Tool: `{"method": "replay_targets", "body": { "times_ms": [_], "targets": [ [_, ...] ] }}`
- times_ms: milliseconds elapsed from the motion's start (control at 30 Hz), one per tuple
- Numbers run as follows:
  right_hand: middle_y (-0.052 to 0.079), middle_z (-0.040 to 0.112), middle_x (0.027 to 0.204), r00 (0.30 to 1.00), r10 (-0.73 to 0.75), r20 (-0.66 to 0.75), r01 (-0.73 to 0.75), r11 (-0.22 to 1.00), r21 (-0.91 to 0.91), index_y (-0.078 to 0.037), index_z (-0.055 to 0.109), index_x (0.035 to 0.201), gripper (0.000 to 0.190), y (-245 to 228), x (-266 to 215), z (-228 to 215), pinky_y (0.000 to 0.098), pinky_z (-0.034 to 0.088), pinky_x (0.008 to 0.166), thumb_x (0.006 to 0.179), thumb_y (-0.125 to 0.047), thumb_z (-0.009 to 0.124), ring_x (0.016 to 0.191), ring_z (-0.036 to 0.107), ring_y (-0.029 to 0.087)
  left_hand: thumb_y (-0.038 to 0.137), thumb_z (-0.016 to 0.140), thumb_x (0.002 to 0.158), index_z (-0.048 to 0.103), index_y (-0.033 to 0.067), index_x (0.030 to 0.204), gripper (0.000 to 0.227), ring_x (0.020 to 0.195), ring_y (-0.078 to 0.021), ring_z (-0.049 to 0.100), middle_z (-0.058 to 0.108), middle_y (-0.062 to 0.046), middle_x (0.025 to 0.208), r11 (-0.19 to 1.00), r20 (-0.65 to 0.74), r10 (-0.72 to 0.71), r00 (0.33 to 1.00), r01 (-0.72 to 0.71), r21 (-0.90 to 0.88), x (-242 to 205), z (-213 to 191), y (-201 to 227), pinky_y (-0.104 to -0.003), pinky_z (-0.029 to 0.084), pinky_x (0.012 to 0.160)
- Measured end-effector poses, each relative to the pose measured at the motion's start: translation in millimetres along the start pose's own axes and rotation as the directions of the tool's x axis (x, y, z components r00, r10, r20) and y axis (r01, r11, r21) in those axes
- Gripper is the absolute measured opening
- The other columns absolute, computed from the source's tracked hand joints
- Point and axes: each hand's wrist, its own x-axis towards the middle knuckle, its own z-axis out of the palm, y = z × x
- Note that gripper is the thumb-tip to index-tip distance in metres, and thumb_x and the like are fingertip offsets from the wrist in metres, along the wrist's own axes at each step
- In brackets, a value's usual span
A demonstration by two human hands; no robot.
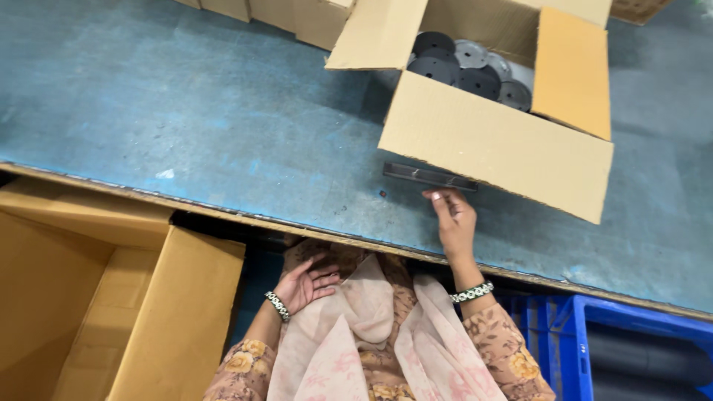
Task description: The person repeatedly picks up black cylindrical objects and clear plastic strips, inserts the strips into the cylinders, and places the assembled units into a blue crate. The process is repeated multiple times in a consistent sequence.
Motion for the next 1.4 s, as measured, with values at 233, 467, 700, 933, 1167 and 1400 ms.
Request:
{"method": "replay_targets", "body": {
  "times_ms": [233, 467, 700, 933, 1167, 1400],
  "targets": [
    [0.008, 0.075, 0.097, 0.998, -0.068, -0.003, 0.066, 0.973, -0.222, 0.000, 0.074, 0.102, 0.014, -10, -4, 8, 0.0267, 0.054, 0.082, 0.096, -0.012, 0.071, 0.090, 0.071, 0.013, 0.035, 0.047, 0.101, 0.033, 0.0130, 0.152, 0.057, 0.124, -0.0393, 0.061, 0.057, -0.023, 0.139, 0.991, -0.114, 0.134, 0.984, -0.136, -0.009, -4, -8, -11, -0.055, 0.053, 0.100],
    [0.010, 0.074, 0.098, 0.991, -0.127, 0.026, 0.130, 0.956, -0.264, 0.000, 0.074, 0.101, 0.012, -21, -9, 10, 0.0281, 0.053, 0.084, 0.094, -0.009, 0.072, 0.091, 0.071, 0.016, 0.033, 0.047, 0.102, 0.036, 0.0093, 0.151, 0.055, 0.124, -0.0399, 0.061, 0.058, -0.023, 0.138, 0.995, -0.113, 0.104, 0.988, -0.103, 0.018, -2, -5, -9, -0.054, 0.054, 0.097],
    [0.013, 0.066, 0.125, 0.966, -0.257, -0.035, 0.225, 0.899, -0.376, -0.004, 0.072, 0.113, 0.023, -11, -6, 5, 0.0413, 0.045, 0.104, 0.092, -0.012, 0.071, 0.117, 0.061, 0.027, 0.033, 0.046, 0.103, 0.035, 0.0095, 0.152, 0.056, 0.123, -0.0398, 0.062, 0.059, -0.023, 0.137, 0.992, -0.108, 0.122, 0.987, -0.118, 0.035, -3, -2, -9, -0.054, 0.055, 0.097],
    [0.011, 0.058, 0.143, 0.893, -0.400, 0.206, 0.360, 0.361, -0.860, -0.005, 0.065, 0.138, 0.052, 7, 14, 20, 0.0662, 0.019, 0.106, 0.093, -0.028, 0.072, 0.137, 0.035, 0.039, 0.031, 0.049, 0.102, 0.038, 0.0090, 0.149, 0.053, 0.120, -0.0393, 0.064, 0.060, -0.024, 0.135, 0.991, -0.140, 0.120, 0.983, -0.111, 0.068, -2, 2, -10, -0.053, 0.056, 0.095],
    [0.005, 0.068, 0.103, 0.909, -0.381, 0.172, 0.370, 0.542, -0.755, -0.016, 0.076, 0.116, 0.019, -12, 9, 14, 0.0536, 0.041, 0.101, 0.100, -0.021, 0.067, 0.107, 0.058, 0.028, 0.029, 0.051, 0.101, 0.040, 0.0070, 0.145, 0.049, 0.116, -0.0409, 0.065, 0.062, -0.026, 0.130, 0.987, -0.170, 0.160, 0.972, -0.153, 0.055, -4, -1, -15, -0.055, 0.056, 0.094],
    [0.012, 0.068, 0.094, 0.957, -0.179, 0.230, 0.282, 0.765, -0.579, -0.016, 0.075, 0.114, 0.021, -41, 8, 17, 0.0412, 0.052, 0.074, 0.104, -0.024, 0.059, 0.083, 0.067, 0.030, 0.029, 0.051, 0.102, 0.039, 0.0086, 0.145, 0.050, 0.116, -0.0390, 0.067, 0.063, -0.024, 0.129, 0.989, -0.177, 0.143, 0.974, -0.135, 0.056, -1, -3, -13, -0.053, 0.057, 0.094]
  ]
}}
